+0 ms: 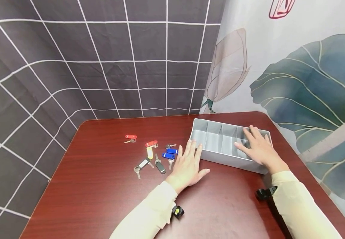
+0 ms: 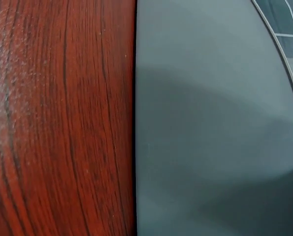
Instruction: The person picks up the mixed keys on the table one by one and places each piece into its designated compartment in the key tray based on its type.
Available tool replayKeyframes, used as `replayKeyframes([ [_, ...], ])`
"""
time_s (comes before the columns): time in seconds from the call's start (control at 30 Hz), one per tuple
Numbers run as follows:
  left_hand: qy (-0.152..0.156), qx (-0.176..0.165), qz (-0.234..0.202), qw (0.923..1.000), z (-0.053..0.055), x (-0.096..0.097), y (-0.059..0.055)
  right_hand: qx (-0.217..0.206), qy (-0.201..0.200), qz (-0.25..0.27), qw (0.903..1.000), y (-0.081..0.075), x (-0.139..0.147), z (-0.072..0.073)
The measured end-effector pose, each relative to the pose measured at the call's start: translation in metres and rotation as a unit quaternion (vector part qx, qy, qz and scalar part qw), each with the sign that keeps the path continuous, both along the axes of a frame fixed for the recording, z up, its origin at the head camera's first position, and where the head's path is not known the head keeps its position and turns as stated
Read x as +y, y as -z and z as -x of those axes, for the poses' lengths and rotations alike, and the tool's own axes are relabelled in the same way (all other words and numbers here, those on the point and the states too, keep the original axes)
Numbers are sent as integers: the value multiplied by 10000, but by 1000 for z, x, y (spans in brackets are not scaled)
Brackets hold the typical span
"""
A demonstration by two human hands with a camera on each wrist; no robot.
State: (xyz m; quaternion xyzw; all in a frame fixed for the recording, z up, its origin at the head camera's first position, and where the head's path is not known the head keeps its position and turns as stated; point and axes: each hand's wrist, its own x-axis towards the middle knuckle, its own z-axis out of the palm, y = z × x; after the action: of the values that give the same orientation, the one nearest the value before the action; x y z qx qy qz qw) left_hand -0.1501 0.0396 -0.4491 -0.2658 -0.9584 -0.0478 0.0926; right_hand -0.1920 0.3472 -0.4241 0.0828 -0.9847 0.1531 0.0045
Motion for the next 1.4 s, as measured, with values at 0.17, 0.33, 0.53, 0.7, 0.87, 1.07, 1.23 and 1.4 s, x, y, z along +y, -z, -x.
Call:
replayKeyframes([
  [0.17,-124,86,8,9999,-7,-5,2,55,-108,5,9999,4,-4,7],
  [0.33,-277,62,-43,9996,-16,-13,2,63,-190,5,9998,4,-12,14],
  [0.53,-340,308,-63,9989,-23,-25,4,14,-293,-42,9996,4,-26,22],
  [0.7,-387,373,-74,9985,-27,-37,5,11,-398,-40,9992,6,-39,28],
  [0.87,-478,293,-127,9983,-31,-47,5,62,-508,-61,9987,6,-52,30],
  [1.07,-578,410,-174,9973,-37,-52,2,114,-609,-7,9981,8,-64,33],
  [1.23,-788,325,-80,9963,-41,-53,-4,148,-684,7,9976,8,-74,35],
  [1.4,-1020,233,20,9945,-43,-55,-8,176,-800,24,9966,8,-82,37],
])
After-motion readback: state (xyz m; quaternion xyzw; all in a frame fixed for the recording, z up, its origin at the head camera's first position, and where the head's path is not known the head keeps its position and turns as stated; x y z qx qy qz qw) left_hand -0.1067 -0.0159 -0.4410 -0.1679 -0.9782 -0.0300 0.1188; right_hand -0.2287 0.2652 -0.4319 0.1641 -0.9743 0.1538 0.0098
